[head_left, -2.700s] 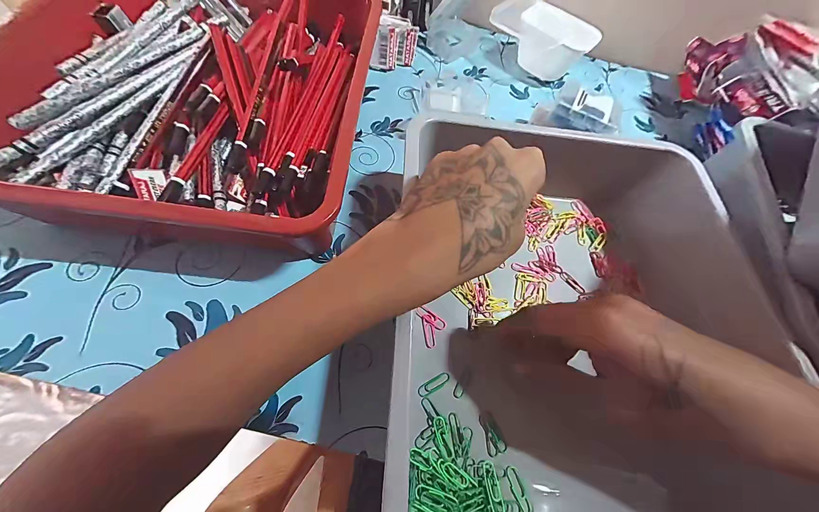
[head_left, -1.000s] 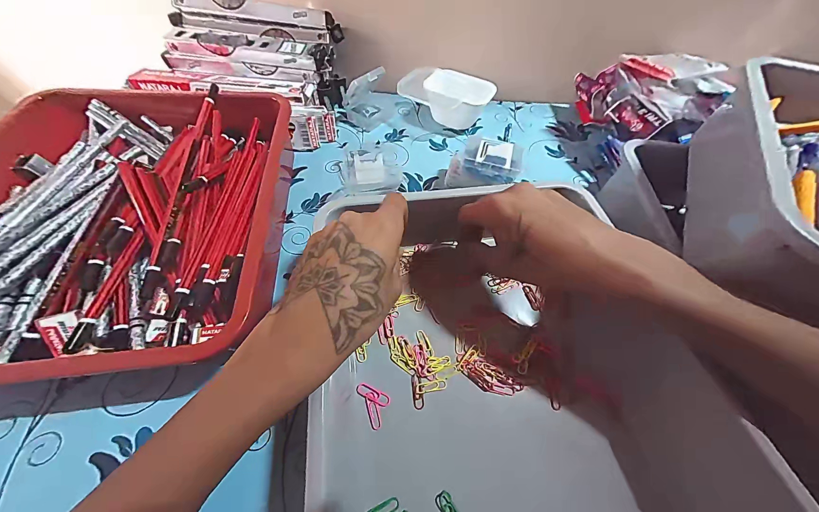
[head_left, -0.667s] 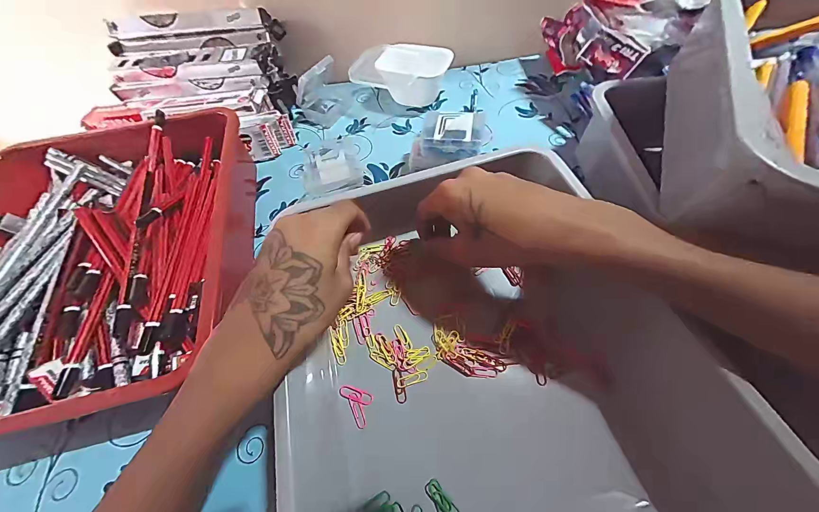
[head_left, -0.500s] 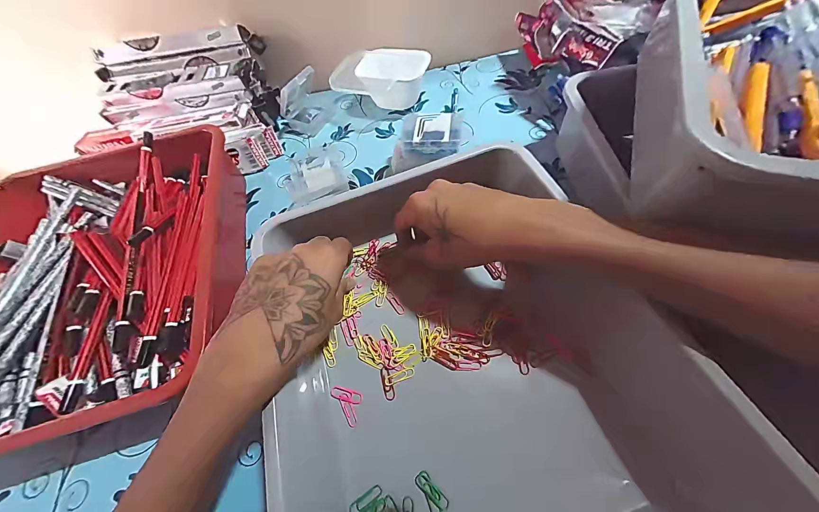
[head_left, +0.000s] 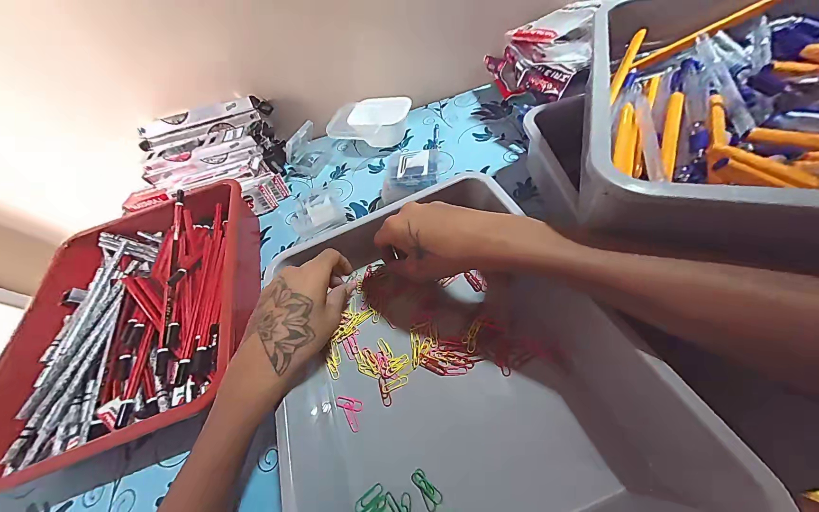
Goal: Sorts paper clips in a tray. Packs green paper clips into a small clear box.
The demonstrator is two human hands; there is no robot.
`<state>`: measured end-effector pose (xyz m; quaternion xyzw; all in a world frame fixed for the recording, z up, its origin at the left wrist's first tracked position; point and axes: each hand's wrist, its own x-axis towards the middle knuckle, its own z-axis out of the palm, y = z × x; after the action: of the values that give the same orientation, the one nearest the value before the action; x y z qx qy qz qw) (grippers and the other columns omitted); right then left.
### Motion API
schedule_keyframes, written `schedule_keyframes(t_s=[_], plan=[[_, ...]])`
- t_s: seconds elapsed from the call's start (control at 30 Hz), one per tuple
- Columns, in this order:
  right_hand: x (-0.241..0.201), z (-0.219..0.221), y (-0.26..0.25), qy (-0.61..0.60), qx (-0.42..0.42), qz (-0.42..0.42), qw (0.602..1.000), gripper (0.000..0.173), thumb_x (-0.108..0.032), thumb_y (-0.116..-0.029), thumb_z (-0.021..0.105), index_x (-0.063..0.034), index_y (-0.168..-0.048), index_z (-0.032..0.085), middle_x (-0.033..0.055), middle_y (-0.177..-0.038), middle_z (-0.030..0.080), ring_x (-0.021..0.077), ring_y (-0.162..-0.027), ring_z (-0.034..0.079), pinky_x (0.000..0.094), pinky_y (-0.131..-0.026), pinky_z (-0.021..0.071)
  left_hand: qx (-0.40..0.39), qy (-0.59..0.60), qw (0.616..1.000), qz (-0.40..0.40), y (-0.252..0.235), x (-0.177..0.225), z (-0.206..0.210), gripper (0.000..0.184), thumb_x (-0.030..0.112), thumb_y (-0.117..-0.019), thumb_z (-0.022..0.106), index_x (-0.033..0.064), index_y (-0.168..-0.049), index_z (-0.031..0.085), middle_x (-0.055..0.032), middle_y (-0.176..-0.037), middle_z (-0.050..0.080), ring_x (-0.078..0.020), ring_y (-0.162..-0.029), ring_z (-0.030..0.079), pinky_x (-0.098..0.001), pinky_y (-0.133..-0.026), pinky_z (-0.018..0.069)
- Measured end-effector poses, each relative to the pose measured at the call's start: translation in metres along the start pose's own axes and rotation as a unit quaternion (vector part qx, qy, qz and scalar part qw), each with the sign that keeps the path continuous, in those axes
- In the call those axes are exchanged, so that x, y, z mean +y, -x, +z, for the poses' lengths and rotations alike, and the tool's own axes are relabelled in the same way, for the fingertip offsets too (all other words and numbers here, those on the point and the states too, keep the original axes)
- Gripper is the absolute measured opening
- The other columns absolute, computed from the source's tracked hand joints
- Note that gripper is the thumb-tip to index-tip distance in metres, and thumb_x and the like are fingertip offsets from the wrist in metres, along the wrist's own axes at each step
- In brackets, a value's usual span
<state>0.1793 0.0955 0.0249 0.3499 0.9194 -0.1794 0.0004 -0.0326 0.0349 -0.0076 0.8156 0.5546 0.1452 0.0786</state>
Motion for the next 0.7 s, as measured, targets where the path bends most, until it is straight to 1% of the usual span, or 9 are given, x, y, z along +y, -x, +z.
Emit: schedule_keyframes(t_s=[0.07,0.1,0.2,0.23,0.33,0.43,0.53,0.63,0.7], plan=[[0.0,0.002,-0.001,0.0,-0.008,-0.016,1.0,0.013,-0.013,-0.1005,0.061,-0.0027,-0.101,0.069,0.0088,-0.083,0.064,0.0235,-0.079,0.063,0.0453,-0.069,0.0497,0.001,0.009,1.0,0.007,0.001,-0.001,-0.001,0.019,0.008,-0.0967,0.069,0.0015,-0.114,0.068,-0.014,-0.087,0.071,-0.0303,-0.071,0.068,-0.054,-0.067,0.054],[0.0,0.002,0.0,-0.004,-0.014,-0.024,1.0,0.013,-0.013,-0.1005,0.062,-0.0026,-0.101,0.069,0.0085,-0.081,0.063,0.023,-0.077,0.062,0.0449,-0.067,0.0493,0.005,0.018,1.0,0.01,0.003,-0.001,-0.002,0.017,0.008,-0.0953,0.071,0.0017,-0.111,0.07,-0.0138,-0.086,0.07,-0.0298,-0.07,0.067,-0.0532,-0.066,0.0533],[0.0,0.004,0.0,-0.007,-0.027,-0.037,0.999,0.017,-0.017,-0.1013,0.063,-0.0027,-0.101,0.071,0.007,-0.078,0.063,0.021,-0.074,0.061,0.0436,-0.065,0.0486,0.011,0.034,0.999,0.009,0.007,0.0,-0.005,0.004,0.006,-0.0943,0.072,0.0065,-0.097,0.074,-0.0106,-0.08,0.071,-0.0269,-0.066,0.065,-0.0509,-0.062,0.0508],[0.0,0.004,0.001,-0.009,-0.027,-0.037,0.999,0.018,-0.018,-0.1014,0.063,-0.0027,-0.101,0.071,0.0068,-0.078,0.064,0.0206,-0.073,0.061,0.0432,-0.065,0.0491,0.008,0.035,0.999,0.007,0.007,0.001,-0.005,0.004,0.006,-0.0946,0.071,0.0076,-0.094,0.074,-0.0097,-0.077,0.07,-0.0263,-0.064,0.063,-0.0502,-0.06,0.0496],[-0.001,0.003,0.001,-0.012,-0.033,-0.027,0.999,0.017,-0.02,-0.1016,0.064,-0.0042,-0.101,0.071,0.0054,-0.079,0.064,0.0186,-0.074,0.061,0.0409,-0.066,0.0494,-0.008,0.038,0.999,0.005,0.011,0.001,-0.006,0.004,0.005,-0.0965,0.067,0.0077,-0.096,0.07,-0.0105,-0.078,0.067,-0.0276,-0.063,0.062,-0.05,-0.058,0.049],[0.003,0.005,-0.001,-0.014,-0.03,-0.03,0.999,0.015,-0.018,-0.1008,0.065,-0.0041,-0.1,0.071,0.0058,-0.08,0.064,0.0187,-0.075,0.062,0.0417,-0.067,0.0502,-0.006,0.04,0.999,0.012,0.013,0.002,-0.006,0.007,0.002,-0.0966,0.066,0.0059,-0.101,0.07,-0.0136,-0.082,0.068,-0.0307,-0.067,0.064,-0.0519,-0.061,0.0495],[0.006,0.009,-0.002,-0.019,-0.019,-0.043,0.999,0.014,-0.015,-0.0999,0.064,-0.0037,-0.098,0.072,0.0058,-0.078,0.065,0.0189,-0.073,0.062,0.0421,-0.065,0.0507,-0.007,0.015,0.999,0.036,0.012,0.0,-0.004,0.014,0.002,-0.0975,0.063,0.0026,-0.108,0.073,-0.018,-0.093,0.069,-0.0364,-0.082,0.067,-0.0575,-0.072,0.0516],[0.004,0.007,-0.001,-0.023,-0.026,-0.038,0.999,0.013,-0.014,-0.1003,0.063,-0.0037,-0.1,0.072,0.0063,-0.081,0.066,0.0188,-0.075,0.063,0.0417,-0.067,0.051,-0.014,-0.011,0.998,0.057,0.01,-0.002,-0.002,0.013,-0.002,-0.0941,0.066,0.0013,-0.103,0.074,-0.0191,-0.097,0.069,-0.0383,-0.09,0.067,-0.0582,-0.077,0.0521],[0.007,0.009,-0.001,-0.024,-0.014,-0.052,0.998,0.012,-0.013,-0.0995,0.063,-0.0039,-0.099,0.072,0.0062,-0.081,0.067,0.0188,-0.075,0.064,0.042,-0.067,0.052,-0.021,-0.023,0.998,0.053,0.01,0.0,-0.003,0.012,-0.003,-0.0925,0.067,0.0014,-0.101,0.074,-0.0192,-0.098,0.069,-0.0386,-0.091,0.067,-0.0585,-0.077,0.0521]])
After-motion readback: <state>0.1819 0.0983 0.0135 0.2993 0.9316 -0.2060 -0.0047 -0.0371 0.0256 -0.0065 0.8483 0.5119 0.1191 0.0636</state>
